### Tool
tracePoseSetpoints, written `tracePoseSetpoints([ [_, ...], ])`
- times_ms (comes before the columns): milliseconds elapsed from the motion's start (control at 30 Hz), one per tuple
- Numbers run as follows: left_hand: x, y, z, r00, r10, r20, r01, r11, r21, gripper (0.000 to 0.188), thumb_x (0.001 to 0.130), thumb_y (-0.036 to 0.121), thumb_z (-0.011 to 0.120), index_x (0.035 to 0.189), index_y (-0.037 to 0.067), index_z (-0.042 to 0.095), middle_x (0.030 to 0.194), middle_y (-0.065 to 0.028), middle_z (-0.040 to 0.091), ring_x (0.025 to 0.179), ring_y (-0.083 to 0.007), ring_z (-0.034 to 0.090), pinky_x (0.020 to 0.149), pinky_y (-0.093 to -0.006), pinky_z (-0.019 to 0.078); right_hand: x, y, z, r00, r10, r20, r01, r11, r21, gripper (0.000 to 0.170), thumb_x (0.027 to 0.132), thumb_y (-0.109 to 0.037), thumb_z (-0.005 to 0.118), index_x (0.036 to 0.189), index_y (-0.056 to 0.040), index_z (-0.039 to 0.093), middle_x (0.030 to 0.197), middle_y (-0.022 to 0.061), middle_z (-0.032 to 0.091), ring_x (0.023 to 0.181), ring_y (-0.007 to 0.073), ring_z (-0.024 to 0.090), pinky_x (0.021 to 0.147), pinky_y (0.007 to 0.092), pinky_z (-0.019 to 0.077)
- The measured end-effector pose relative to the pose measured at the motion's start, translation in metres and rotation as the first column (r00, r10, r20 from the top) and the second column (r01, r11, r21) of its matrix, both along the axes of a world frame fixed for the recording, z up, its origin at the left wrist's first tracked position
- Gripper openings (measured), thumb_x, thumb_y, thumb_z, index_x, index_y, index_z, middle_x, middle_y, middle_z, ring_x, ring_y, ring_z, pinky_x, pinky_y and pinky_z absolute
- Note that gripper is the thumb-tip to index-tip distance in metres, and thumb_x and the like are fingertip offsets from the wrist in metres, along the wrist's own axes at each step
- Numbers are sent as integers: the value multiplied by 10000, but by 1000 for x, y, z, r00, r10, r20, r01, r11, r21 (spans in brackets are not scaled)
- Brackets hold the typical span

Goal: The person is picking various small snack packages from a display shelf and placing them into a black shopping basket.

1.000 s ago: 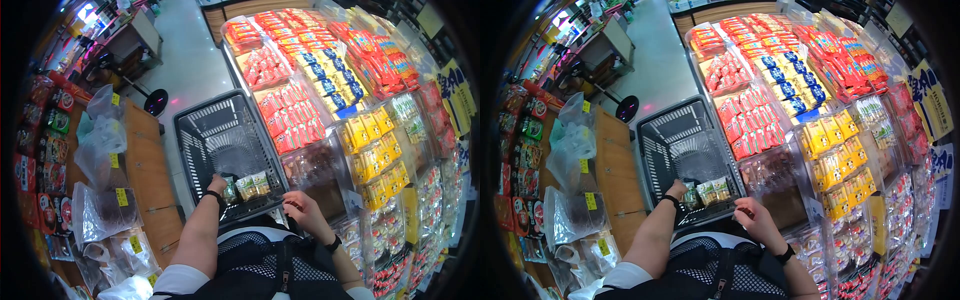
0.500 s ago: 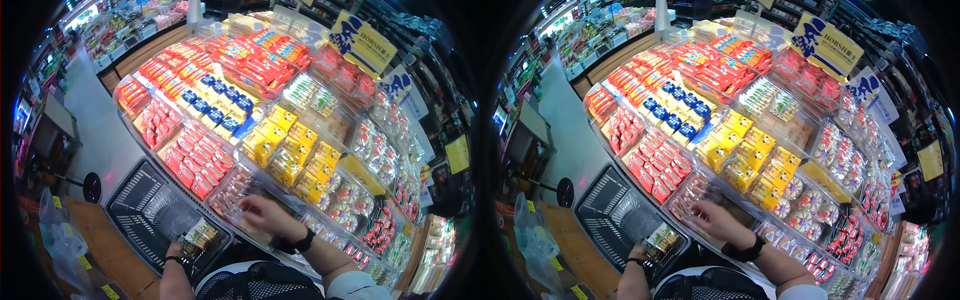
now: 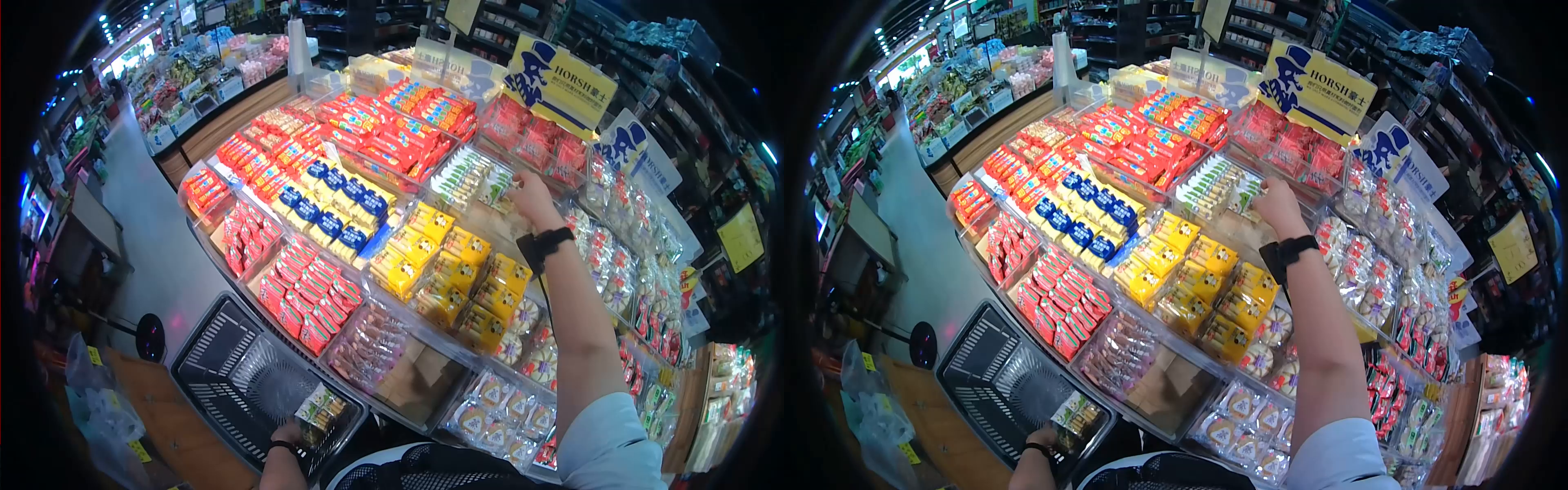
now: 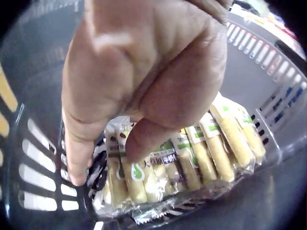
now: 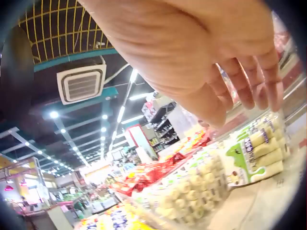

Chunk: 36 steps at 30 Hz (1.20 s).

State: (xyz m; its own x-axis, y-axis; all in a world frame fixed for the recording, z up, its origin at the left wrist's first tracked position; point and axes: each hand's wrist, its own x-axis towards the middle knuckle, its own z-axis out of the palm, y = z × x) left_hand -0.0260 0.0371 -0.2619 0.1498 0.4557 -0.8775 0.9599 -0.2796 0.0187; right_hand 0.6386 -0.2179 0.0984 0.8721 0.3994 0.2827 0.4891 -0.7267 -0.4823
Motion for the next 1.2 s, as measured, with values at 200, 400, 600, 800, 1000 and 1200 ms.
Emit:
tracePoseSetpoints([
  [200, 19, 17, 78, 988, 152, -16, -151, 987, 52, 798, 745, 377, 699, 1450, 197, 371, 1428, -268, 408, 1318, -391, 438, 1058, -457, 401, 22, 20, -14, 979, -188, 80, 204, 900, -385, 434, 782, -157, 652, 1194, -46, 573, 1293, 161, 511, 1192, 402, 498, 948, 517, 471],
  [400, -1, 22, 111, 849, 174, 499, -354, 888, 293, 530, 743, 161, 713, 1240, 40, 574, 1264, -254, 496, 1143, -384, 537, 1004, -402, 440, 9, 18, -1, 977, -197, -84, 149, 906, -396, 527, 740, -154, 719, 1209, -36, 510, 1224, 201, 593, 1170, 388, 545, 933, 480, 492],
  [600, 9, 25, 118, 796, -46, 604, -219, 907, 359, 474, 835, 127, 689, 1268, 3, 544, 1222, -213, 584, 1103, -308, 584, 956, -382, 460, 18, 9, -15, 991, -93, -99, 58, 950, -308, 332, 809, -90, 597, 1119, 21, 554, 1108, 245, 644, 1078, 377, 620, 897, 463, 514],
  [800, 33, 11, 170, 666, -178, 725, -177, 906, 385, 390, 901, 91, 636, 1260, -28, 540, 1164, -217, 633, 1050, -284, 610, 909, -359, 474, -27, -16, 33, 995, -88, 49, 98, 958, -268, 246, 817, -126, 600, 1031, -15, 648, 1058, 189, 665, 1063, 353, 613, 889, 440, 519],
  [1000, 71, -4, 209, 509, -76, 857, -225, 950, 217, 320, 920, 59, 612, 1223, -26, 555, 1121, -140, 646, 1010, -208, 605, 870, -317, 479, -95, -60, 62, 985, 170, -14, -155, 929, 336, 291, 790, -217, 730, 993, -39, 623, 878, 122, 657, 779, 234, 634, 692, 350, 512],
  [1200, 159, -88, 300, 204, 148, 968, -14, 989, -149, 344, 948, 53, 572, 1285, 11, 514, 1129, -102, 623, 1013, -163, 591, 855, -285, 477, -214, -57, 23, 561, 709, -428, -221, 626, 748, 265, 910, -212, 672, 1103, -51, 589, 829, -17, 595, 697, 58, 565, 603, 226, 474],
])
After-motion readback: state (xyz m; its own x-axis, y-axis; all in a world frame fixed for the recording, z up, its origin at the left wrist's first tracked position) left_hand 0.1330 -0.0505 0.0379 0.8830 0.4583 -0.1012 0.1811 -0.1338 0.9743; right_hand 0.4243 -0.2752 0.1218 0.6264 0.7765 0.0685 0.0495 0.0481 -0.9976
